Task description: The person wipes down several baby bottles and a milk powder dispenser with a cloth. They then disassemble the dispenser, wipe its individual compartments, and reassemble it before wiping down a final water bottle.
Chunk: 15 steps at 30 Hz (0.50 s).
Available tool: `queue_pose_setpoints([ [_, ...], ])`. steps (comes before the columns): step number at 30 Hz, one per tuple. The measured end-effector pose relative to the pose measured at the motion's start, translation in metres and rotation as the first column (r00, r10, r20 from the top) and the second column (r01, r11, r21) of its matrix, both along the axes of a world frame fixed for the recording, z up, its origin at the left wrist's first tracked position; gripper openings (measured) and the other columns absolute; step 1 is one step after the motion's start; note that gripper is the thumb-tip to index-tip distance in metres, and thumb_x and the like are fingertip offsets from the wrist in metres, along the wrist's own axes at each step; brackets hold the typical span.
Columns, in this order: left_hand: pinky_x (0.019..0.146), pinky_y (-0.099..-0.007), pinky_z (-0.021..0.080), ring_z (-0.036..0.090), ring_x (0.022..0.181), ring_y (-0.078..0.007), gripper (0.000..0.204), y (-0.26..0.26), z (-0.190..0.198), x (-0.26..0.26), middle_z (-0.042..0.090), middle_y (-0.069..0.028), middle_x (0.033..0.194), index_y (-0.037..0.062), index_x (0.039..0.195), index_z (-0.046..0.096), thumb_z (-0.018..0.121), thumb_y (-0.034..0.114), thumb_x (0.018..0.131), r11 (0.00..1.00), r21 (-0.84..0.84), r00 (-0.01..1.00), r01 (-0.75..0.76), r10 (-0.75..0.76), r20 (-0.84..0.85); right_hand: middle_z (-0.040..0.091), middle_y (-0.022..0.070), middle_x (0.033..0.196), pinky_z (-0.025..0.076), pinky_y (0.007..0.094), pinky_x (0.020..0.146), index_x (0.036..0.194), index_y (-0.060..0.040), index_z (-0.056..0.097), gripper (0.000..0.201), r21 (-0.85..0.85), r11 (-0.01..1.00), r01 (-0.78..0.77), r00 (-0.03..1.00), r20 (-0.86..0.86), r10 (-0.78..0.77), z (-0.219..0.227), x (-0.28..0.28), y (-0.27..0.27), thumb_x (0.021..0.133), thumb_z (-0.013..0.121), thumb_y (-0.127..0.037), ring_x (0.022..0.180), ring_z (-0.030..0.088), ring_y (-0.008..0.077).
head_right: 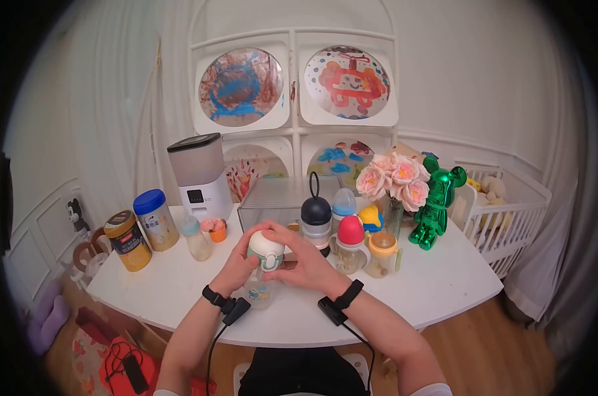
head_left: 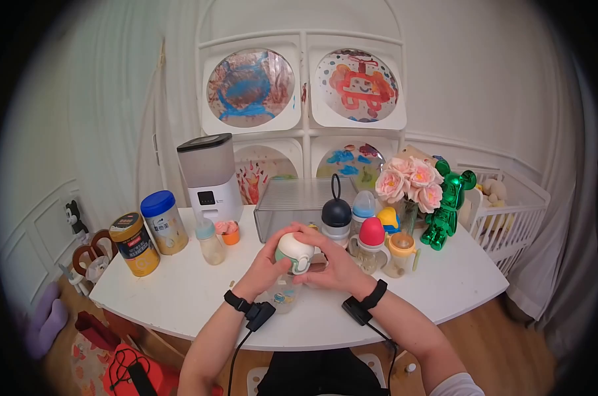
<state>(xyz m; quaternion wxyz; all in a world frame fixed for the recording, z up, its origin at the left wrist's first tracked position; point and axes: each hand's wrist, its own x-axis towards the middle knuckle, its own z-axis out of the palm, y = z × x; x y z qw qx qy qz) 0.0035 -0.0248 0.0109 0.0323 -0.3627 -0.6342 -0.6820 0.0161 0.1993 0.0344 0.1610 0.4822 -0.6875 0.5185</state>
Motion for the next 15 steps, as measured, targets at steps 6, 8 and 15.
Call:
queue_pose_setpoints([
  [6,0.121,-0.0400,0.039,0.049,0.144,-0.0231,0.075,0.000,0.004,0.004,0.049,-0.0085,0.157,0.0110,0.160,0.041,0.074,0.028,0.096,1.000,-0.004,0.999,-0.027,0.027,0.023,0.043,0.0147,0.163,0.066,0.0353,0.094,0.155,-0.0195,0.048,0.085,0.013,0.995,0.102,0.974,-0.206,-0.097,0.003,0.006,-0.004,0.082,0.091,-0.016,0.137,0.058,0.0290],
  [8,0.121,-0.0400,0.039,0.049,0.144,-0.0230,0.073,0.001,0.004,0.006,0.049,-0.0084,0.157,0.0110,0.160,0.041,0.073,0.025,0.096,1.000,-0.007,0.999,-0.029,0.029,0.020,0.043,0.0149,0.163,0.066,0.0351,0.093,0.156,-0.0195,0.048,0.085,0.009,0.995,0.104,0.972,-0.213,-0.100,0.002,0.006,-0.004,0.082,0.091,-0.016,0.136,0.059,0.0288],
  [15,0.118,-0.0400,0.042,0.051,0.142,-0.0239,0.077,-0.001,-0.003,-0.004,0.051,-0.0112,0.155,0.0103,0.161,0.039,0.072,0.041,0.099,0.996,0.017,0.992,-0.091,0.092,-0.082,0.044,0.0159,0.163,0.062,0.0384,0.099,0.158,-0.0172,0.047,0.082,0.000,0.994,0.110,0.973,-0.203,-0.108,-0.001,0.005,-0.008,0.087,0.088,-0.018,0.138,0.058,0.0315],
])
